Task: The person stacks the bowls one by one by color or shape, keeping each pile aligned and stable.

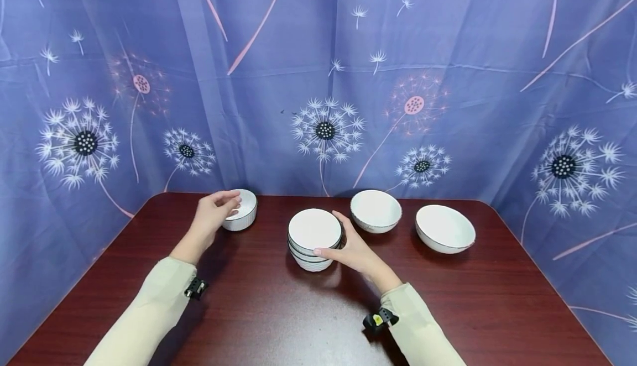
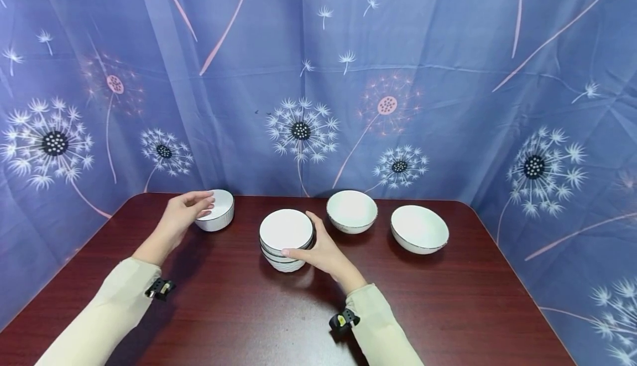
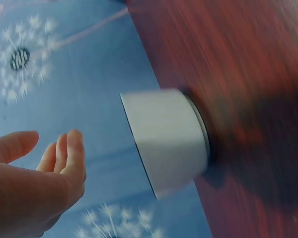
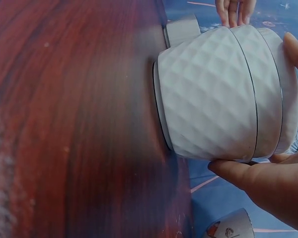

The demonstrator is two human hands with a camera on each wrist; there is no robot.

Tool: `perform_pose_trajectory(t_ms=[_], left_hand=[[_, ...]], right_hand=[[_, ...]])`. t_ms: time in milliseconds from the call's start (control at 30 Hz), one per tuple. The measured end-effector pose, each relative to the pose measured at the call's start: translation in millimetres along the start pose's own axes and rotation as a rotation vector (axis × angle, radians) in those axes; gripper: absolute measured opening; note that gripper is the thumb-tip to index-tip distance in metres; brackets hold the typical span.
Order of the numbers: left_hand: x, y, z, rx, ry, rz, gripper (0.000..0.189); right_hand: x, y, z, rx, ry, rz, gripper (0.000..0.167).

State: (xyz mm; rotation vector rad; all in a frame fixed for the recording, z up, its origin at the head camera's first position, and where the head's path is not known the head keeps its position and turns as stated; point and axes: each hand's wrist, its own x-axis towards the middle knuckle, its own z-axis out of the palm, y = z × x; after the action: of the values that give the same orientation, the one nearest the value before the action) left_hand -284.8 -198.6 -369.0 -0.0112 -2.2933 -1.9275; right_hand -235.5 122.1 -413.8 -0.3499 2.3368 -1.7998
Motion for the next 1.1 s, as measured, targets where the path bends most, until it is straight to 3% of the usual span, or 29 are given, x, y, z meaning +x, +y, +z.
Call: perform_pose_trajectory(t_ms=[133,300,500,633,833,1100], left_hand=[[5.0,-3.5,-16.6,-0.027,0.089,0.011,0.036],[11.2,-12.4,-27.2,-0.039,0.219,-0.017,0.036],[16.3,-23.0,-29.5,-0.022,0.334,-0.108,0.04],[19.1,-30.3,-28.5,-0.029,0.338,-0.197,0.047],[23.0,-41.0,-25.7,-0.098,0.258,-0.316,0.054],[21.7,-47.0,-21.9,-0.122,0.201,-0.367,0.055]], right_hand=[[-0.6,0,0,0.006,-0.002,-0.004,0.099],[-0.6,3,0,0.013,0.001,-0.011,0.103],[0.3,4,0,0.015,0.003,-0.014,0.105],[-0.3,3,0,0.025,0.007,-0.014,0.104],[-0.9,3,0,0.022,0.013,-0.028,0.103],[0.9,2,0,-0.005,0.027,-0.03,0.102]])
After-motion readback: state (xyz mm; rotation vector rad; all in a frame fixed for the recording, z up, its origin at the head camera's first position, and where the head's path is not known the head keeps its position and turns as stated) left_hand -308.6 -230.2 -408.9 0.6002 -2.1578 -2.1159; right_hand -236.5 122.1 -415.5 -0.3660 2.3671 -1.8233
